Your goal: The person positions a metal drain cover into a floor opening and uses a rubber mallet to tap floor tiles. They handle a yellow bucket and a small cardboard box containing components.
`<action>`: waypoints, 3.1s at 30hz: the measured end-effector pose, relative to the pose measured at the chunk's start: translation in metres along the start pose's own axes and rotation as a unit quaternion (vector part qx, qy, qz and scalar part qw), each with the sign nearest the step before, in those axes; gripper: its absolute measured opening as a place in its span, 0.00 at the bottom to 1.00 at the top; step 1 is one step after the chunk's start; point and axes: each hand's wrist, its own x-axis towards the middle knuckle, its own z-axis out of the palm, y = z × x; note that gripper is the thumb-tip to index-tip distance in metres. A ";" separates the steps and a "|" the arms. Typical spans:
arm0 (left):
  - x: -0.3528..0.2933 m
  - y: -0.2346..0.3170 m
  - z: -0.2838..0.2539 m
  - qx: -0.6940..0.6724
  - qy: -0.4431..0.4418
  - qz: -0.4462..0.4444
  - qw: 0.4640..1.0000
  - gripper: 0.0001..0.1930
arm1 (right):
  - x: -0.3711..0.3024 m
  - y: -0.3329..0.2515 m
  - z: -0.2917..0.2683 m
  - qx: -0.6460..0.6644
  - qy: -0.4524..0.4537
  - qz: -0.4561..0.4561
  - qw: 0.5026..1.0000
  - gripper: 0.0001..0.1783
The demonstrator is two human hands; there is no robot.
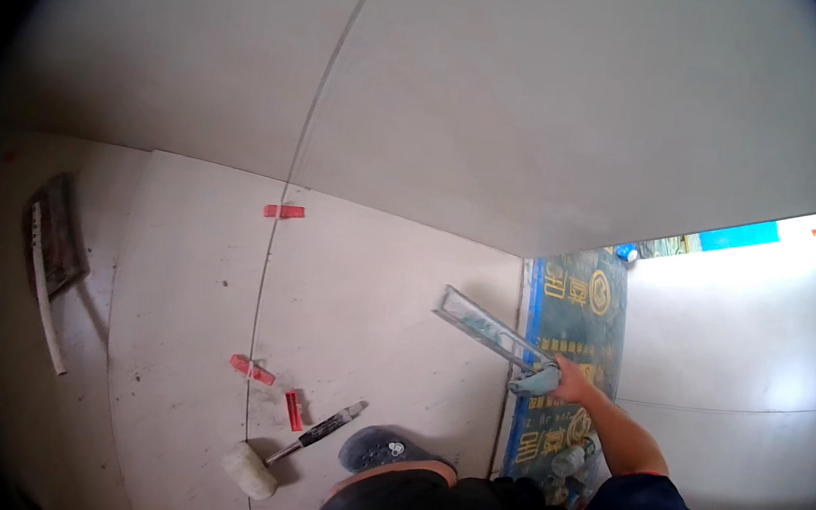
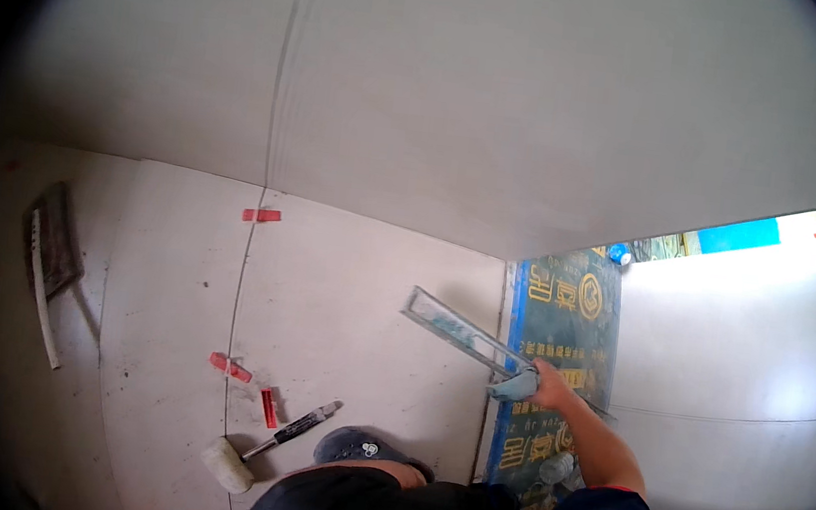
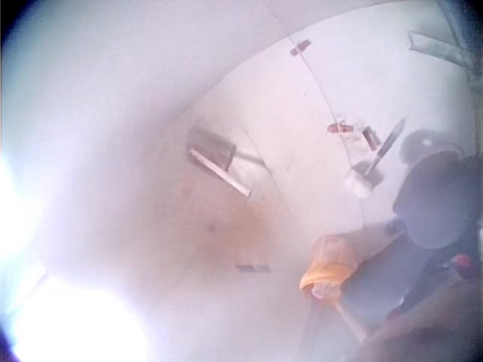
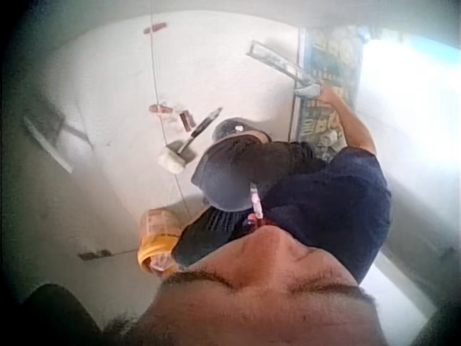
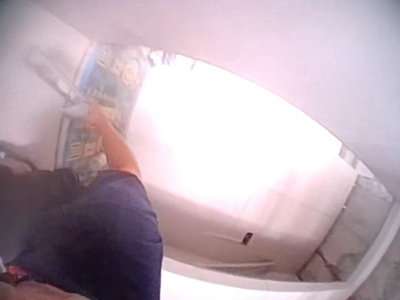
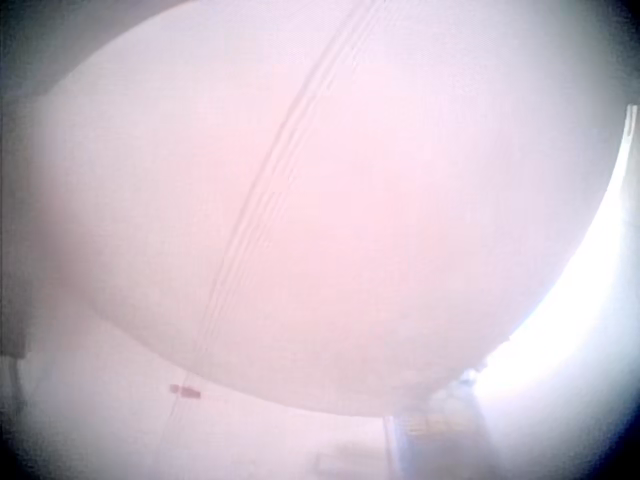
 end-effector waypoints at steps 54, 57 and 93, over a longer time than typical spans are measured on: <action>-0.064 -0.197 -0.142 0.139 0.292 -0.143 0.935 0.25 | 0.204 0.277 0.009 -0.216 -0.006 0.244 0.946 0.33; -0.067 -0.213 -0.152 0.137 0.296 -0.184 0.927 0.25 | 0.162 0.175 0.006 -0.244 0.082 0.291 0.922 0.33; -0.077 -0.231 -0.107 0.044 0.329 -0.193 0.923 0.23 | 0.023 -0.429 0.134 -0.065 -0.289 -0.428 0.854 0.18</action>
